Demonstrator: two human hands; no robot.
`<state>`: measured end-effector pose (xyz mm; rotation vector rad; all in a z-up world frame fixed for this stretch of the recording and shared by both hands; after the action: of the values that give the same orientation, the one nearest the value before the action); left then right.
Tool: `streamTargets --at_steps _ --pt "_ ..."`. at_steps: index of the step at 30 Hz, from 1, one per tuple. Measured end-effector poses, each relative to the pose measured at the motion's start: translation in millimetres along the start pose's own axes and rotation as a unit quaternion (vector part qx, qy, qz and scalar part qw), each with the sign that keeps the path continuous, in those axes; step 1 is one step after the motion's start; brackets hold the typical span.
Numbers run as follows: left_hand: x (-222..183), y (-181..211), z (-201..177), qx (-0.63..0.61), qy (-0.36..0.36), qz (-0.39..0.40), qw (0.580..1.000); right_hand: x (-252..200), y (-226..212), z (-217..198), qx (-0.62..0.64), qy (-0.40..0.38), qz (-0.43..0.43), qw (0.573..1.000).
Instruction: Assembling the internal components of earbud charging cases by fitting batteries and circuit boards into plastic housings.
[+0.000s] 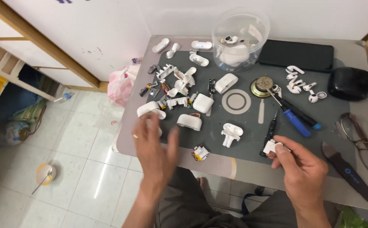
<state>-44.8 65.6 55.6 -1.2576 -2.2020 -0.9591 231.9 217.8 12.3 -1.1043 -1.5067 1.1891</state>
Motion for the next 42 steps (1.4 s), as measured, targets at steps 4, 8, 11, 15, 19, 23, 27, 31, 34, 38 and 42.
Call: streamTargets --at_steps 4,8,11,15,19,23,27,31,34,38,42 --pt "-36.1 31.8 20.3 -0.056 -0.09 0.033 0.994 1.2 -1.7 1.3 0.005 0.004 0.002 1.0" --pt "-44.8 62.9 22.2 -0.102 -0.1 0.098 0.985 3.2 -1.5 1.8 0.028 0.008 -0.028 0.999" --pt "-49.6 80.5 31.9 -0.163 -0.111 0.118 0.973 2.9 -8.5 1.2 0.017 0.009 -0.031 0.999" --pt "-50.4 85.8 41.4 -0.23 -0.141 0.067 0.961 3.0 -0.9 -0.3 0.032 0.006 -0.026 0.999" --pt "-50.6 74.5 46.4 -0.241 -0.139 0.024 0.96 3.5 -2.2 -2.0 0.037 -0.003 -0.027 0.999" --pt "-40.3 71.7 38.9 -0.184 -0.151 0.016 0.971 4.7 0.1 -1.8 0.058 -0.007 -0.007 0.998" --pt "-42.1 77.0 52.1 -0.126 -0.14 0.046 0.981 5.4 0.6 -1.6 0.06 -0.009 -0.021 0.998" --pt "-41.3 91.4 67.3 -0.139 -0.14 0.099 0.975 5.3 1.6 -2.2 0.061 -0.011 0.0 0.998" --pt "-38.4 97.8 71.2 -0.204 -0.176 0.081 0.96 6.8 2.1 -3.2 0.059 -0.004 0.032 0.998" --pt "-37.4 82.7 61.4 -0.265 -0.186 0.018 0.946 8.9 1.2 -3.0 0.076 -0.004 0.06 0.995" --pt "-34.9 58.9 40.7 -0.26 -0.167 -0.046 0.95 6.8 10.4 -4.6 0.109 0.006 0.071 0.992"
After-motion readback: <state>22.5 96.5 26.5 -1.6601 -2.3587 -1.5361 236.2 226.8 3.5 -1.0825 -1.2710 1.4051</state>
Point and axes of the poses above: each hand's wrist, its own x-axis towards the middle knuckle, its own z-axis out of the palm, y = z × x, the point moved 6 cm from there along x, towards the middle knuckle
